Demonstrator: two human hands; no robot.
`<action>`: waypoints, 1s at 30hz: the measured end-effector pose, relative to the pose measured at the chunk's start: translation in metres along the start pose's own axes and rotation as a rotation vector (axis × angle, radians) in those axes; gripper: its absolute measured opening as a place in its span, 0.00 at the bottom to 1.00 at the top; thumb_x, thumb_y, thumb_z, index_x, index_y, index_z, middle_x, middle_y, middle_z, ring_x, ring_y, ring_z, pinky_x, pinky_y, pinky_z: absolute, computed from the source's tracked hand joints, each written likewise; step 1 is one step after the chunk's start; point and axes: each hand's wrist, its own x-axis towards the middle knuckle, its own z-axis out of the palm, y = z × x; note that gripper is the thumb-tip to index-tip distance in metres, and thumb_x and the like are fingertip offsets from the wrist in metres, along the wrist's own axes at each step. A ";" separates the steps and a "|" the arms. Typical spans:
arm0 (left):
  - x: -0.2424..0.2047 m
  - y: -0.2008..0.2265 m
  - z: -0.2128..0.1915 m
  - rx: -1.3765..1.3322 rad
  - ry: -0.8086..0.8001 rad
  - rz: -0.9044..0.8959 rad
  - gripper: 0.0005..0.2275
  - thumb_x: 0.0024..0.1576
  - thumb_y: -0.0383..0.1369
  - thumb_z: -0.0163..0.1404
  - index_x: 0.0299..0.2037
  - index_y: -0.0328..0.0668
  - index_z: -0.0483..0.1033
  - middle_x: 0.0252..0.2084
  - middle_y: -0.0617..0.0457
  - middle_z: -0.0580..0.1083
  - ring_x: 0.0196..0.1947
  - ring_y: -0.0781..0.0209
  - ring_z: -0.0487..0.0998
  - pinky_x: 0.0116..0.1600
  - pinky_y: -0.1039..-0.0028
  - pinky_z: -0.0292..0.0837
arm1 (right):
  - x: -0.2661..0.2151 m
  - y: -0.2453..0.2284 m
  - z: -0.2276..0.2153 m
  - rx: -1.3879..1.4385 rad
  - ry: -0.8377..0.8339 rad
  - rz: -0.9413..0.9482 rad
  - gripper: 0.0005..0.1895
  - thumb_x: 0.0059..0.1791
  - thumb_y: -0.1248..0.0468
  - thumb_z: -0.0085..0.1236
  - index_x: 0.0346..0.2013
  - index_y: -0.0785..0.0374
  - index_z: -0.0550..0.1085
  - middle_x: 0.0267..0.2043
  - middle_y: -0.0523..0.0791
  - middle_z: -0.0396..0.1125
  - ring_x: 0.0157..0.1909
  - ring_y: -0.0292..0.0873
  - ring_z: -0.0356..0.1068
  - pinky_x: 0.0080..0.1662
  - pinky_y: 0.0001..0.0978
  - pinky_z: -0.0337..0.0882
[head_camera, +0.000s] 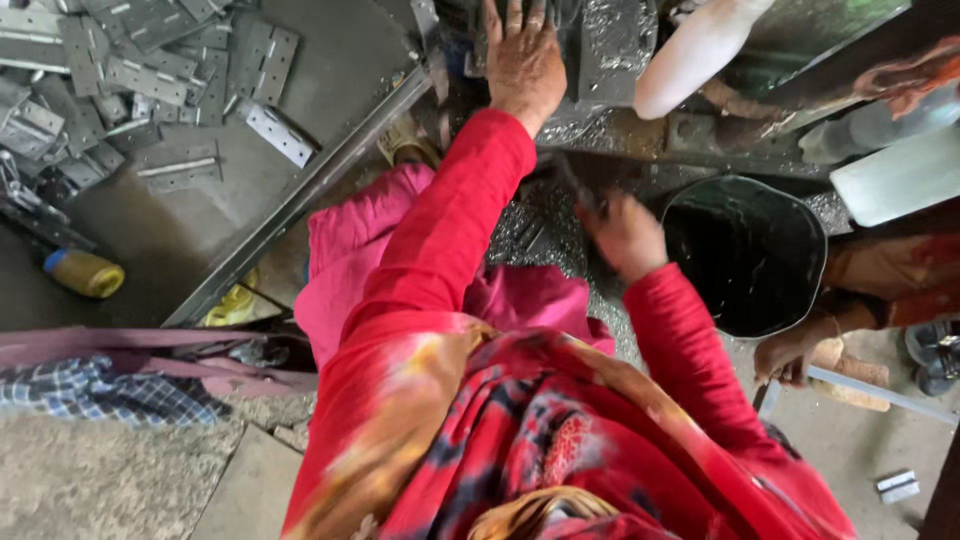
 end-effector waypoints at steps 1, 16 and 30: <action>0.012 0.002 -0.002 0.023 0.045 -0.005 0.20 0.65 0.36 0.37 0.65 0.42 0.69 0.75 0.52 0.59 0.77 0.49 0.47 0.75 0.43 0.24 | 0.004 0.001 0.002 0.022 -0.056 0.049 0.29 0.53 0.40 0.53 0.44 0.66 0.74 0.38 0.62 0.72 0.42 0.68 0.72 0.42 0.58 0.71; -0.097 -0.034 -0.020 -0.184 0.309 0.466 0.08 0.66 0.28 0.55 0.51 0.42 0.72 0.69 0.51 0.69 0.76 0.55 0.65 0.82 0.55 0.51 | 0.008 -0.074 -0.085 0.083 0.538 -0.173 0.29 0.56 0.50 0.61 0.59 0.73 0.68 0.55 0.61 0.67 0.51 0.64 0.71 0.48 0.51 0.72; -0.052 0.019 -0.023 -0.123 0.429 0.100 0.12 0.58 0.27 0.51 0.50 0.28 0.78 0.63 0.38 0.70 0.52 0.51 0.71 0.52 0.61 0.70 | -0.001 -0.086 -0.097 0.227 0.460 -0.108 0.18 0.55 0.54 0.59 0.50 0.66 0.71 0.43 0.54 0.73 0.43 0.59 0.74 0.43 0.49 0.72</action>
